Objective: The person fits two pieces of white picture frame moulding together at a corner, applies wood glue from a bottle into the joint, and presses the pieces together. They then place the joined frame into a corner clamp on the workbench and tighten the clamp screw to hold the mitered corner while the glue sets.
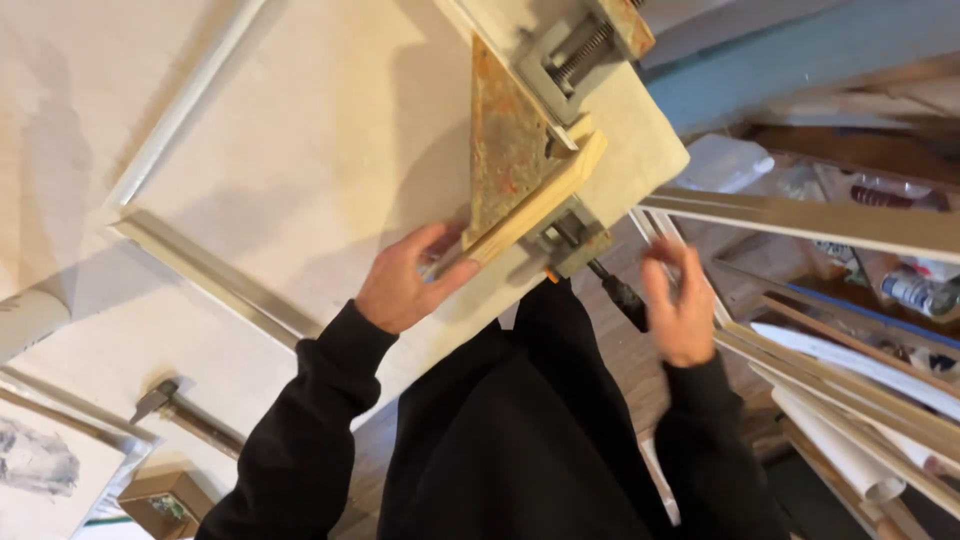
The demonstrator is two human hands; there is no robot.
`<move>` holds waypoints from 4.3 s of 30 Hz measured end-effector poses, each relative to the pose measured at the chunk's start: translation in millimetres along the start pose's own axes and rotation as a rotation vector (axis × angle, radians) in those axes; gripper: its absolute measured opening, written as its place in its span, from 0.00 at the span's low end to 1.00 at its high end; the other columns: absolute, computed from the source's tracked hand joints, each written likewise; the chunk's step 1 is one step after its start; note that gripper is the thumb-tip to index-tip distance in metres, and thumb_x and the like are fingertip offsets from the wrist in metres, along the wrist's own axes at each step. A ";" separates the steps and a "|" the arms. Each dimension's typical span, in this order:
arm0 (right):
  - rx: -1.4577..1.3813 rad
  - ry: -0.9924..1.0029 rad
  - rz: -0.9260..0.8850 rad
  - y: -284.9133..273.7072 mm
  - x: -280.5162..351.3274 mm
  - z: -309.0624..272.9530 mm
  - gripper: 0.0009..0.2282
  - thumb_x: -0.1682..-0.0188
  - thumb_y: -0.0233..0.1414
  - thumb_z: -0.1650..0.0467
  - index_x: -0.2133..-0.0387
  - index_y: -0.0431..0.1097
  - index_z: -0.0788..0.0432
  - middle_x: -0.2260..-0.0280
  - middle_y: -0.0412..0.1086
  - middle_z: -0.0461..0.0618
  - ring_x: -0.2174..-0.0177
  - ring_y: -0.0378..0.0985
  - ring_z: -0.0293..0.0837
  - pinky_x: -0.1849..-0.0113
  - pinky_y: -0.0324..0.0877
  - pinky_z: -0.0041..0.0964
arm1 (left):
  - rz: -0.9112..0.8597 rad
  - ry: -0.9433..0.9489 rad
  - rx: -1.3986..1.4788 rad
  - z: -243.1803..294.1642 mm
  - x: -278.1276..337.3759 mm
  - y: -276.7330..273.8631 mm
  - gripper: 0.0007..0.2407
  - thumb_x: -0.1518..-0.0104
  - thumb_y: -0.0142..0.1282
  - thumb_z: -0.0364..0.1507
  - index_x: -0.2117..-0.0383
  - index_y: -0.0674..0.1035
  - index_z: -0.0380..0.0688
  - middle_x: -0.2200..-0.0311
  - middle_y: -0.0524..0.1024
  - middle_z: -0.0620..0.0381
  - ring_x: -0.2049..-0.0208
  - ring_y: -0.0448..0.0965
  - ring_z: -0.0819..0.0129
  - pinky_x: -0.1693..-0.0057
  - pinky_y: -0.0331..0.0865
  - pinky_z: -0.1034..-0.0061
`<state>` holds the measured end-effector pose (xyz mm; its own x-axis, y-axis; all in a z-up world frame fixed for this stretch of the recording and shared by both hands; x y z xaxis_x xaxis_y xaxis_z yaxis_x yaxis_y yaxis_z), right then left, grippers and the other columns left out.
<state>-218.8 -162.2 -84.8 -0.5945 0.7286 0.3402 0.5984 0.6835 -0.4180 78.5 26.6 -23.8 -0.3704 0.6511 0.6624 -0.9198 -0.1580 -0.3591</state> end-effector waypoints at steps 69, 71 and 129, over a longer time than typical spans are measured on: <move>0.229 -0.444 -0.051 63.2 -49.4 -127.8 0.34 0.62 0.70 0.76 0.39 0.64 0.61 0.39 0.64 0.57 0.39 0.67 0.57 0.41 0.65 0.49 | -0.135 -0.096 0.173 -51.4 -8.9 -2.1 0.17 0.41 0.58 0.30 0.47 0.80 0.38 0.52 0.82 0.50 0.53 0.83 0.66 0.49 0.78 0.71; 0.223 -0.444 -0.053 63.7 -49.1 -127.6 0.34 0.62 0.70 0.76 0.39 0.64 0.61 0.39 0.64 0.57 0.39 0.67 0.57 0.41 0.65 0.49 | -0.131 -0.093 0.161 -45.4 -8.7 -3.3 0.16 0.41 0.58 0.30 0.47 0.80 0.38 0.52 0.82 0.51 0.53 0.83 0.67 0.49 0.78 0.71; 0.049 -0.208 -0.006 58.5 -67.0 -126.5 0.27 0.51 0.65 0.69 0.39 0.66 0.63 0.37 0.65 0.59 0.39 0.71 0.55 0.40 0.68 0.44 | -0.061 -0.142 0.204 -33.4 -11.5 -3.0 0.14 0.41 0.59 0.27 0.49 0.82 0.42 0.58 0.81 0.57 0.55 0.83 0.69 0.49 0.78 0.73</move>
<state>-76.0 -165.3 -25.5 -0.6996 0.6956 0.1635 0.5703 0.6814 -0.4589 89.9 44.3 -52.3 -0.3146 0.5552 0.7699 -0.9427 -0.2775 -0.1851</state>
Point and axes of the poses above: each hand's wrist, its own x-axis away from the middle knuckle, its own y-axis out of the palm, z = x × y, the point moved 5 cm from there along -x, towards the middle knuckle
